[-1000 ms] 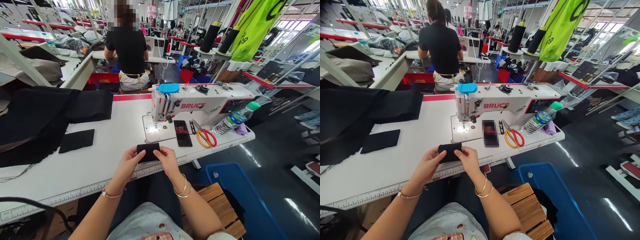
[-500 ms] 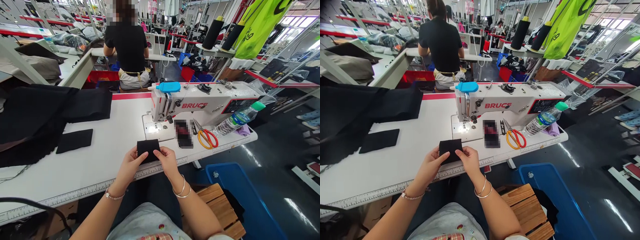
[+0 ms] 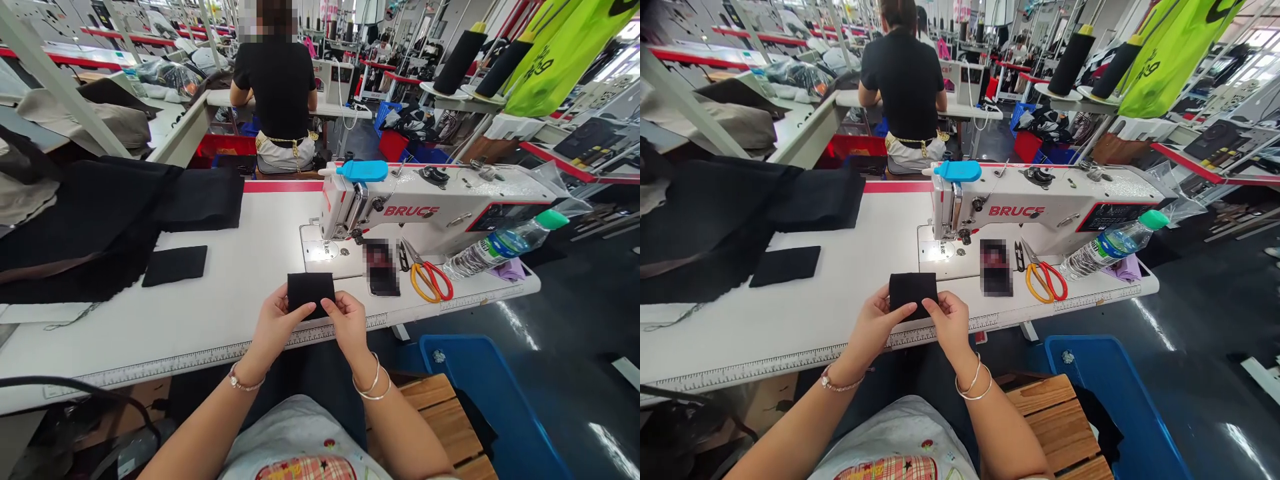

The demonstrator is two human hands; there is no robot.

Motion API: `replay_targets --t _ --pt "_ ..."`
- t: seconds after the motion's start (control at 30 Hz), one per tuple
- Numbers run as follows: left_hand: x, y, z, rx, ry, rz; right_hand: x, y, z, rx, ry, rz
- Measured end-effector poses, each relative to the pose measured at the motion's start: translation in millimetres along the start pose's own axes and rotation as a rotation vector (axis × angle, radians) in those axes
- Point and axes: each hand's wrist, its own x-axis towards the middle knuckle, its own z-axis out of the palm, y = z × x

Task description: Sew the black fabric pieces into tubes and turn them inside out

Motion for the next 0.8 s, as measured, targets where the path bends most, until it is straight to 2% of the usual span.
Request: replay_targets --t 0.2,0.43,0.5,0.6,0.7,0.8 --pt "-7.9 2.7 1.4 -0.118 0.011 0.016 -4.5 -12.2 -0.5 -0.074 -0.063 -0.095" --pt "-17.9 -7.4 4.9 -0.341 0.121 -0.125 -6.8 -18.3 7.6 -0.34 -0.043 -0.313" --pt "-16.9 -11.3 3.6 -0.364 0.14 -0.139 -8.1 -15.4 10.6 -0.443 0.021 -0.399" --pt "-14.1 -15.1 1.6 -0.382 0.187 -0.092 -14.1 -10.0 16.4 -0.623 0.121 -0.567" --pt "-13.4 -14.0 1.3 -0.394 0.215 -0.043 -22.9 -4.3 23.2 -0.751 0.082 -0.719" --pt "-15.8 -9.7 1.7 -0.407 0.196 -0.027 -28.7 1.4 27.5 -0.856 0.033 -0.764"
